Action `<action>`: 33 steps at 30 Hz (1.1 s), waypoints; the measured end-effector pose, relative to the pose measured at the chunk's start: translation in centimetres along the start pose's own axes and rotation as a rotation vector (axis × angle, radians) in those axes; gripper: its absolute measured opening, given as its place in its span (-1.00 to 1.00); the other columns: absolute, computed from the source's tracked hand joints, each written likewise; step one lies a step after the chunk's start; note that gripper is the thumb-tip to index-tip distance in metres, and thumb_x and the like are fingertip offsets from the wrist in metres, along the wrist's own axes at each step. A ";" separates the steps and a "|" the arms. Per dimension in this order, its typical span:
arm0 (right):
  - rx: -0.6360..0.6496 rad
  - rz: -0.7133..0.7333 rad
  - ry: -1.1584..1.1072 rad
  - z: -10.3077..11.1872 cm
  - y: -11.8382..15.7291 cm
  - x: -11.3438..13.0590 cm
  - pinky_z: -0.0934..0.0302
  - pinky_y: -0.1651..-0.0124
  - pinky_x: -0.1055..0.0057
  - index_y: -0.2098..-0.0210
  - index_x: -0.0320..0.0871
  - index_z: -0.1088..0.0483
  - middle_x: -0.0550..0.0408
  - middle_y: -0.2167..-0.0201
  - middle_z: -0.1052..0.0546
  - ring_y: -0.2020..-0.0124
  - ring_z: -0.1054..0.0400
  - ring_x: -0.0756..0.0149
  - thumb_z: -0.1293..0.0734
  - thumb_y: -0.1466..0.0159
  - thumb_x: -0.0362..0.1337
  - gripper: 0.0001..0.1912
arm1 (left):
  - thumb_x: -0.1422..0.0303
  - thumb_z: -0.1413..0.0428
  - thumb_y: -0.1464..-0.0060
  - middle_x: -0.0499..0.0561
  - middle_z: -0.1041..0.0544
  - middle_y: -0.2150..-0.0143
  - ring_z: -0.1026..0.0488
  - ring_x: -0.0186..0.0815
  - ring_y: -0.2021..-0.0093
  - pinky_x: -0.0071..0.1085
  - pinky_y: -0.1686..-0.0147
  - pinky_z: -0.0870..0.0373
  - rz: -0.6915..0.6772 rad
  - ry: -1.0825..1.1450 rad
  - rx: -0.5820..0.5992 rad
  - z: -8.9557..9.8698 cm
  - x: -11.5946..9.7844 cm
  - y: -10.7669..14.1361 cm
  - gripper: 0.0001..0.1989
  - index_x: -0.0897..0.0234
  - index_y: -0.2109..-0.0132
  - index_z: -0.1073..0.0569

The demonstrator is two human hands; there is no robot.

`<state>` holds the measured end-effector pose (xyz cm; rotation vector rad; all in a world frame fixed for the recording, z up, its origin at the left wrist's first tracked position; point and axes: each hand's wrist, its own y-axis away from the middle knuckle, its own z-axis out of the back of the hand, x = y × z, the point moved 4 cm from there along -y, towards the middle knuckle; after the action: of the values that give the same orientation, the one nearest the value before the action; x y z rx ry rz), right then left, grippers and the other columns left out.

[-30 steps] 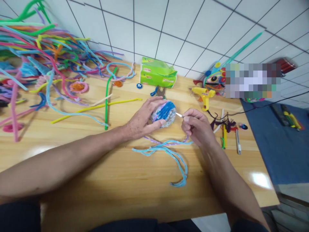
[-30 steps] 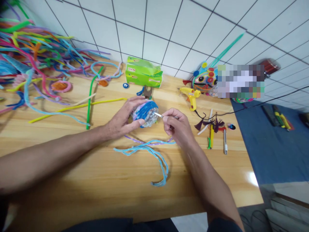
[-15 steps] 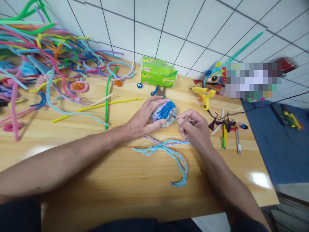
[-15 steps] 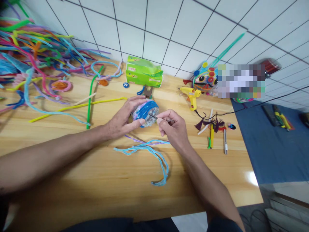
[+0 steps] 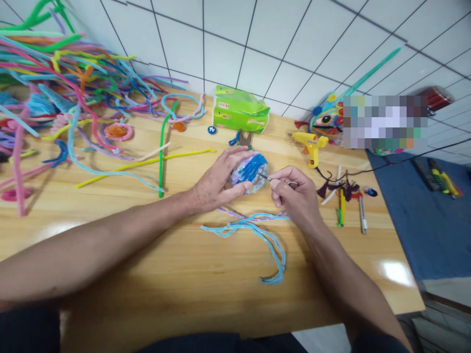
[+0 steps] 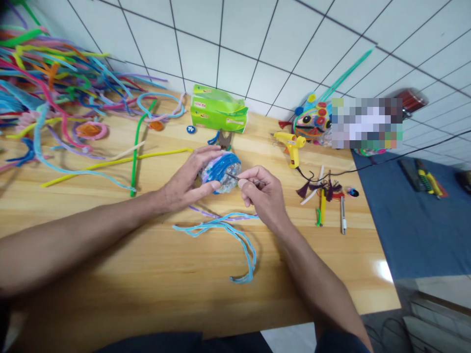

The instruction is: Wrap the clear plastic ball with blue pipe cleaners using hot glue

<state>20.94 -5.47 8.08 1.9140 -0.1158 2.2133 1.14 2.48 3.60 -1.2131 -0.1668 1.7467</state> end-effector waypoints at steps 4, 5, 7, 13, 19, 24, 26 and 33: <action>0.001 -0.024 -0.003 0.1 -0.2 -0.2 -0.06 0.61 0.50 0.34 -0.09 -0.52 0.30 0.70 -0.44 0.72 -0.21 0.48 -0.51 -0.16 -0.19 -0.85 | 0.11 -0.16 -0.46 0.29 -0.38 -0.49 -0.26 0.06 -0.58 0.19 -0.54 -0.30 0.005 -0.017 -0.005 0.0 0.0 0.0 -0.36 0.14 -0.54 -0.22; 0.002 -0.040 -0.017 0.1 -0.3 -0.4 -0.04 0.61 0.51 0.34 -0.09 -0.52 0.30 0.71 -0.44 0.73 -0.20 0.49 -0.51 -0.16 -0.19 -0.85 | 0.11 -0.16 -0.46 0.28 -0.39 -0.48 -0.26 0.06 -0.58 0.19 -0.53 -0.30 0.001 -0.018 -0.006 0.0 0.0 0.0 -0.36 0.14 -0.54 -0.22; 0.014 -0.085 -0.063 0.1 -0.4 -0.6 0.00 0.63 0.51 0.36 -0.09 -0.51 0.31 0.71 -0.43 0.74 -0.17 0.49 -0.51 -0.14 -0.19 -0.84 | 0.13 -0.17 -0.46 0.28 -0.39 -0.48 -0.27 0.07 -0.57 0.18 -0.53 -0.31 -0.014 -0.015 -0.012 0.0 -0.1 0.0 -0.36 0.14 -0.54 -0.21; 0.032 -0.186 -0.165 -0.2 -0.7 -0.5 0.10 0.66 0.53 0.42 -0.09 -0.49 0.31 0.75 -0.38 0.75 -0.10 0.51 -0.52 -0.03 -0.19 -0.81 | 0.17 -0.17 -0.47 0.26 -0.38 -0.49 -0.26 0.07 -0.57 0.17 -0.53 -0.30 -0.023 -0.013 -0.009 0.0 -0.2 0.0 -0.36 0.12 -0.55 -0.19; 0.066 -0.268 -0.234 -0.3 -0.8 -0.6 0.13 0.66 0.54 0.43 -0.09 -0.47 0.35 0.75 -0.33 0.75 -0.04 0.54 -0.54 0.03 -0.17 -0.76 | 0.17 -0.18 -0.46 0.28 -0.39 -0.48 -0.27 0.07 -0.57 0.17 -0.53 -0.31 -0.032 -0.022 -0.006 0.1 -0.2 -0.1 -0.35 0.14 -0.55 -0.20; 0.060 -0.229 -0.212 -0.2 -1.0 -0.7 0.15 0.66 0.52 0.41 -0.08 -0.47 0.34 0.74 -0.34 0.74 -0.06 0.51 -0.54 0.00 -0.15 -0.76 | 0.17 -0.17 -0.47 0.28 -0.38 -0.48 -0.26 0.06 -0.57 0.16 -0.53 -0.31 -0.028 -0.018 -0.005 0.1 -0.2 -0.1 -0.36 0.14 -0.54 -0.20; 0.038 -0.152 -0.142 0.0 -0.9 -0.6 0.11 0.66 0.50 0.40 -0.08 -0.49 0.33 0.73 -0.36 0.74 -0.09 0.49 -0.52 -0.06 -0.15 -0.80 | 0.15 -0.16 -0.47 0.28 -0.37 -0.49 -0.25 0.06 -0.58 0.17 -0.54 -0.30 -0.018 -0.016 0.000 0.1 -0.1 -0.1 -0.36 0.13 -0.55 -0.20; -0.155 0.523 0.416 0.7 0.5 0.4 -0.13 0.50 0.44 0.32 -0.05 -0.56 0.29 0.60 -0.45 0.61 -0.23 0.45 -0.41 -0.29 -0.33 -0.93 | 0.12 -0.15 -0.48 0.27 -0.37 -0.50 -0.25 0.06 -0.58 0.17 -0.54 -0.29 -0.013 -0.008 -0.002 0.2 -0.2 -0.1 -0.37 0.14 -0.55 -0.21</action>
<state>21.42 -6.08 8.59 1.4166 -0.7682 2.7781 1.09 2.43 3.86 -1.2042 -0.1811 1.7409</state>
